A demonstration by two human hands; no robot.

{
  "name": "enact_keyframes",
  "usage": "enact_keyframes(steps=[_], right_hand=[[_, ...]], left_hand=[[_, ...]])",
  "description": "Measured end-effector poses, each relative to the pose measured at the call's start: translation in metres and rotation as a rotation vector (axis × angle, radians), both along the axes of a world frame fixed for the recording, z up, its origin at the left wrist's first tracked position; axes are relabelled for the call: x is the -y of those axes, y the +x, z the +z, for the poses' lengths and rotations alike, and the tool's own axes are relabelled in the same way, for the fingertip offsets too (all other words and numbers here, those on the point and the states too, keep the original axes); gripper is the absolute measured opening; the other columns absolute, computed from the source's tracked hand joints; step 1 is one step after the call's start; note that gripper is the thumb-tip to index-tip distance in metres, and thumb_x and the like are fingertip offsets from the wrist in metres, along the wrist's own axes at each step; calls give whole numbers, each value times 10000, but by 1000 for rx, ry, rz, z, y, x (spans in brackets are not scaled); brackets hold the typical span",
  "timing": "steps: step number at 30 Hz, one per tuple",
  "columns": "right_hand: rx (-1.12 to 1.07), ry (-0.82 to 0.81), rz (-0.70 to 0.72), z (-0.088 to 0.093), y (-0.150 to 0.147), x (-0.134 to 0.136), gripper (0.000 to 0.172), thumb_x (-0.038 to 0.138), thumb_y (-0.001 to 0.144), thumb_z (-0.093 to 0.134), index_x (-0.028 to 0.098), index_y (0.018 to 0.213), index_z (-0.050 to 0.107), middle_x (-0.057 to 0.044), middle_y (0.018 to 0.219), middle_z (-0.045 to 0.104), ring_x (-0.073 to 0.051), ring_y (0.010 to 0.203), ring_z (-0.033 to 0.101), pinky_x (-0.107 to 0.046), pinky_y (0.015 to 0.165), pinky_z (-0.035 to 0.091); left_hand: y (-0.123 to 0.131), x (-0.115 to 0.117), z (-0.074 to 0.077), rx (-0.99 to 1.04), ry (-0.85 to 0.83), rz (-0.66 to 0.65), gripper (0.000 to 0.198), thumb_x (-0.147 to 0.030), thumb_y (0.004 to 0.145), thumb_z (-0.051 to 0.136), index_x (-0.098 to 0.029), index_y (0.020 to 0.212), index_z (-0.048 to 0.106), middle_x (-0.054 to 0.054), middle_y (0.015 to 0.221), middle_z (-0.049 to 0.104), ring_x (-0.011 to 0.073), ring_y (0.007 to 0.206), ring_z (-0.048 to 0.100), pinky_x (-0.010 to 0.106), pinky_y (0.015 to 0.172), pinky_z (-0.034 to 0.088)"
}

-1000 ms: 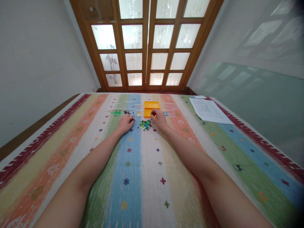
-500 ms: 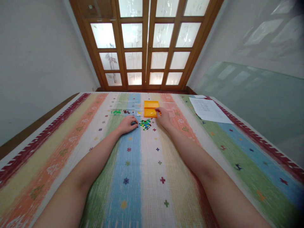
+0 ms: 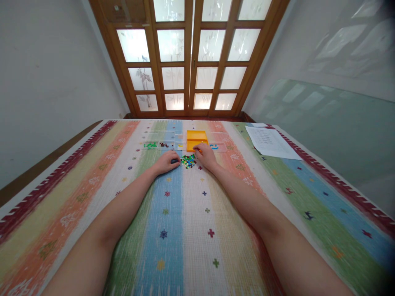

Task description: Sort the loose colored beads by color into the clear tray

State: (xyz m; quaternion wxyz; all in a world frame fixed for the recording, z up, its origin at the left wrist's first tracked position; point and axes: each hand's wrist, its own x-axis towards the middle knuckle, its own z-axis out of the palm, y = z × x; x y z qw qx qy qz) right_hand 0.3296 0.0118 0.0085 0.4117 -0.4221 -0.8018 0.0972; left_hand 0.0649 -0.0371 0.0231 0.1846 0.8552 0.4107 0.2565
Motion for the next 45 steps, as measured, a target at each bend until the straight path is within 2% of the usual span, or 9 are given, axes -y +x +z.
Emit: enact_keyframes(steps=[6,10,14,18,26,31,36,41,45], right_hand=[[6,-27,25,-1,-1,0,209,124,911,569,213,984,745,-82,1026,757,-247,985,653,-392,932,499],[-5,-11,48,-5,-1,-2,190,135,926,570,202,979,740,-87,1028,756,-246,992,662,-383,928,499],[-6,-10,53,-5,-1,-1,188,141,937,564,198,976,738,-87,1023,756,-246,991,664,-386,926,499],[-3,-33,48,-4,-2,0,197,131,931,566,214,973,739,-77,1033,755,-242,1002,661,-386,943,498],[7,-48,54,-3,-2,1,198,117,923,577,219,968,741,-76,1038,760,-240,1003,664,-387,947,503],[25,-46,63,-3,-2,1,204,126,934,565,215,981,743,-79,1035,757,-243,998,661,-396,945,503],[104,-12,117,0,-5,7,199,148,963,566,213,1007,750,-89,1028,744,-252,1011,646,-393,932,492],[257,50,239,4,-18,24,165,233,1005,596,233,1027,759,-93,1052,722,-260,1023,612,-407,952,462],[347,78,317,9,-25,36,107,249,976,651,240,1005,754,-94,1126,698,-272,1095,586,-425,995,447]], left_hand=[[-6,-13,-14,303,-76,264,197,-389,958,574,-216,964,666,10,811,674,187,749,610,316,733,496],[-14,-26,-23,537,-142,379,202,-410,940,597,-212,962,631,-15,699,612,158,633,582,282,641,479],[-22,-34,-28,715,-187,467,234,-406,909,621,-199,1018,621,22,822,700,140,662,621,269,670,522],[-24,-34,-27,791,-236,468,292,-361,907,606,-183,1137,633,68,1042,765,108,653,622,253,669,529],[-21,-33,-23,786,-328,426,402,-325,919,612,-176,1290,654,115,1263,741,96,659,636,271,689,558],[-21,-34,-24,782,-333,440,460,-315,903,621,-176,1341,643,123,1268,734,93,660,642,270,688,560],[-23,-37,-28,776,-309,424,402,-264,896,589,-174,1281,664,104,1221,746,94,654,636,268,689,561],[-21,-35,-32,535,-190,424,308,-273,933,548,-190,1172,724,66,1041,778,160,743,673,318,765,576],[-16,-25,-28,218,2,303,270,-269,945,552,-228,1095,773,56,1042,780,232,959,704,394,938,551]])
